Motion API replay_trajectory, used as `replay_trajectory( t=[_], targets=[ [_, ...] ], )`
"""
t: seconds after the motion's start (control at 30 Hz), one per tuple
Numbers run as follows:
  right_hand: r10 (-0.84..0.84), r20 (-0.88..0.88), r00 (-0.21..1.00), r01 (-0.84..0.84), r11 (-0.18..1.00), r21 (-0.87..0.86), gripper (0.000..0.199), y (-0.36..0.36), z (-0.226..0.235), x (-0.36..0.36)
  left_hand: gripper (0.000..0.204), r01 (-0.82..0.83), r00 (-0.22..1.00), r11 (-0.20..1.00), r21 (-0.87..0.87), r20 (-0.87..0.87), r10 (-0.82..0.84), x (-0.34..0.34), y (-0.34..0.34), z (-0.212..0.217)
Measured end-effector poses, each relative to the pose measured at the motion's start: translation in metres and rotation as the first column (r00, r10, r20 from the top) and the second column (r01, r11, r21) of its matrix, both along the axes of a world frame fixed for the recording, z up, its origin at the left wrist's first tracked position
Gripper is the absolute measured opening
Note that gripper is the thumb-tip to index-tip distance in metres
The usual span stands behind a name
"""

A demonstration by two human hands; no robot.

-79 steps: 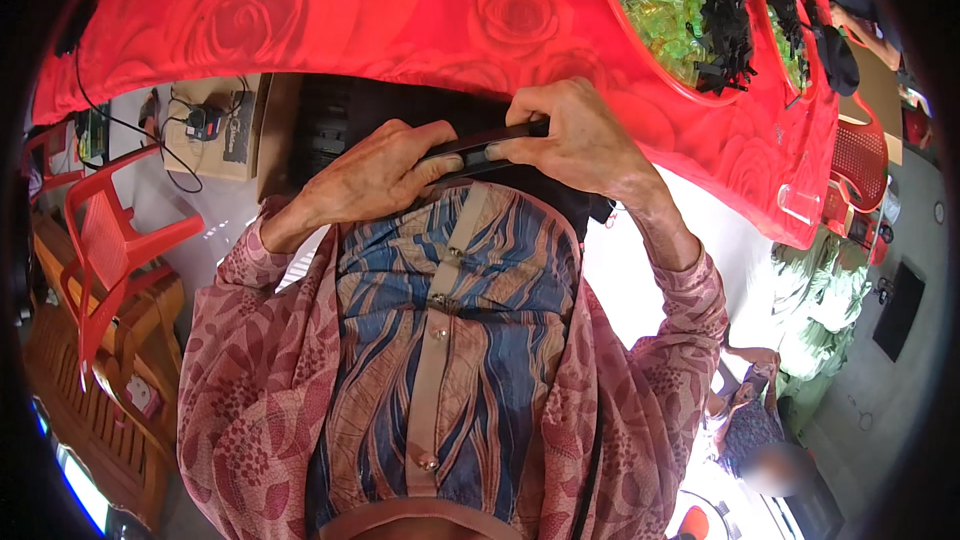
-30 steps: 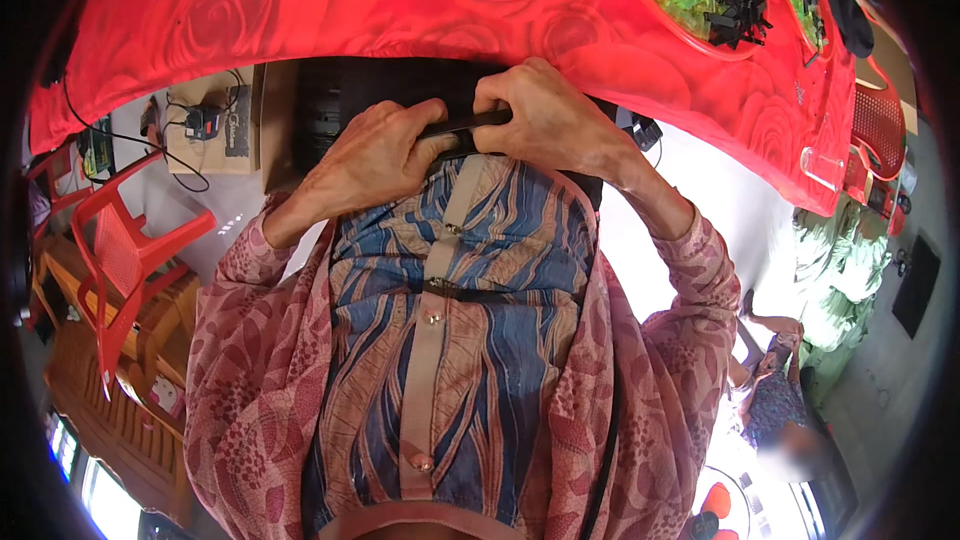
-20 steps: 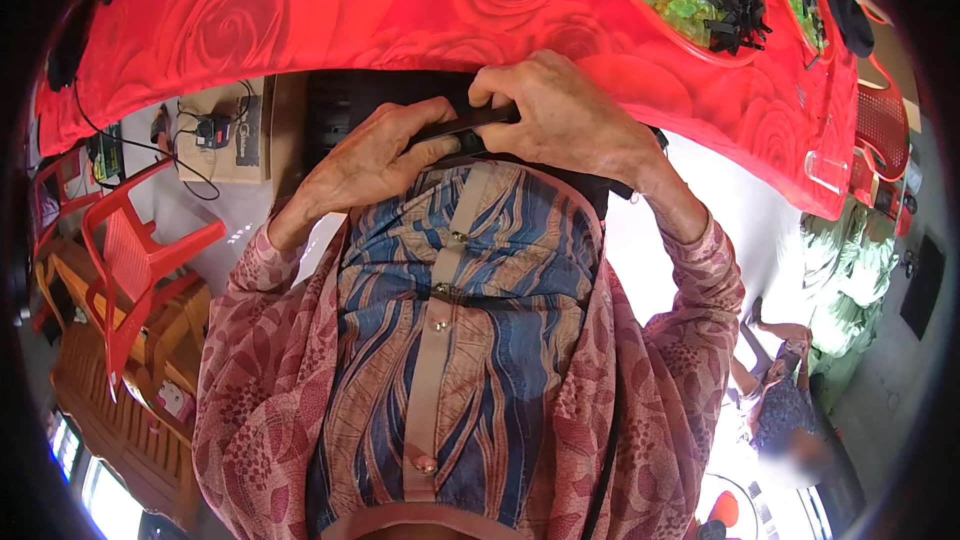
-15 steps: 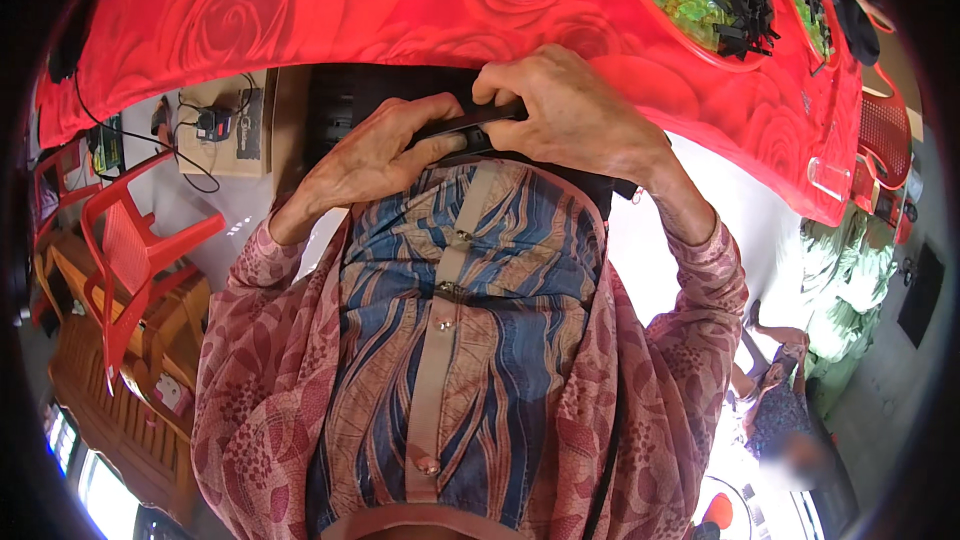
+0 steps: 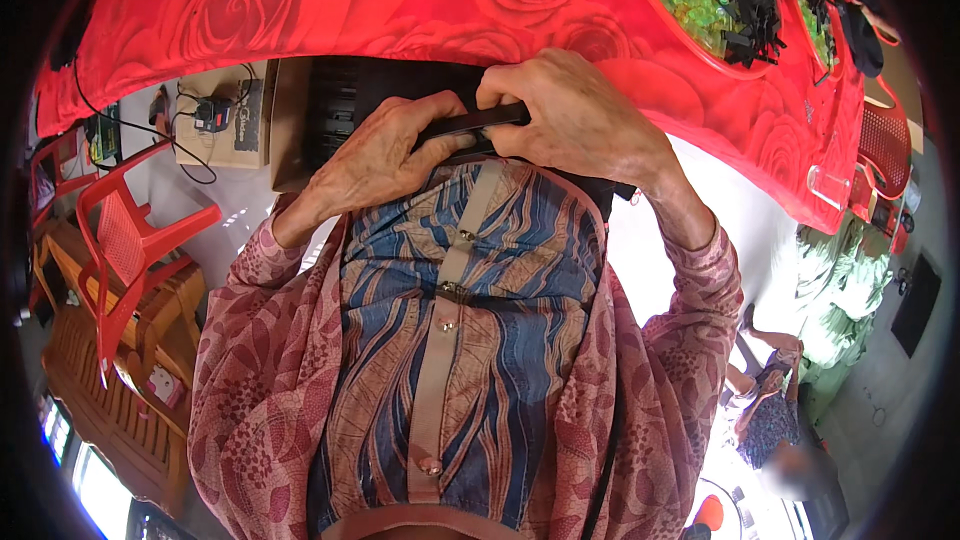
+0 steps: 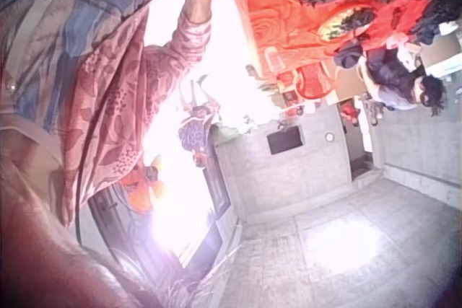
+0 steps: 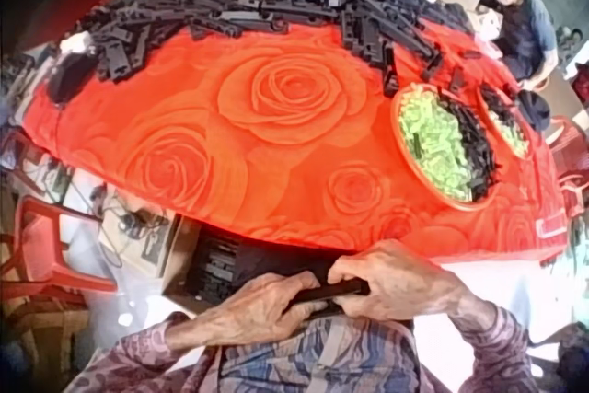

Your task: Assembling various black plastic components for product manufacturing at a large workshop table.

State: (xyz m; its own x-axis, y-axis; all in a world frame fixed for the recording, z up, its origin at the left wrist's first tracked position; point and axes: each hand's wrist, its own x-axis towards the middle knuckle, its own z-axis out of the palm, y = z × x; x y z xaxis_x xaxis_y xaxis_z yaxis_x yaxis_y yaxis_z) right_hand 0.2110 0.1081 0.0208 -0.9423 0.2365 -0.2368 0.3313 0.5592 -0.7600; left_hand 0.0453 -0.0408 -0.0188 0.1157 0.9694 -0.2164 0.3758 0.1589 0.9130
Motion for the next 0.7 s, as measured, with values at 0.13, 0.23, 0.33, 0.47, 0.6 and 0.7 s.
replay_trajectory(
  t=[0.13, 0.23, 0.33, 0.47, 0.6, 0.7],
  targets=[
    [-0.016, 0.064, 0.998, 0.020, 0.997, -0.070, 0.021, 0.001, -0.001, -0.002, 0.020, -0.025, 0.986, 0.996, 0.086, -0.162, 0.038, 0.008, -0.001, 0.000],
    [-0.017, -0.003, 1.000, 0.017, 0.999, -0.038, 0.022, 0.004, -0.005, -0.002, 0.021, -0.021, 0.980, 0.997, 0.070, -0.197, 0.034, 0.009, 0.003, 0.000],
    [-0.027, 0.038, 0.999, 0.028, 0.999, -0.018, 0.023, 0.011, 0.007, -0.004, 0.021, -0.040, 0.987, 0.995, 0.093, -0.151, 0.054, 0.009, 0.011, 0.001],
    [0.046, -0.121, 0.992, -0.053, 0.997, -0.055, 0.024, 0.032, 0.043, -0.001, 0.024, 0.004, 1.000, 1.000, 0.031, -0.001, -0.004, 0.006, 0.020, 0.028],
    [-0.081, -0.058, 0.995, 0.071, 0.986, -0.150, 0.020, 0.045, 0.070, 0.004, 0.042, 0.075, 0.930, 0.988, -0.138, 0.368, -0.019, -0.005, 0.026, 0.042],
    [-0.087, -0.255, 0.963, 0.051, 0.988, -0.143, 0.017, 0.048, 0.062, 0.010, 0.060, 0.110, 0.853, 0.992, -0.058, 0.518, -0.064, -0.007, 0.030, 0.045]
  ],
)
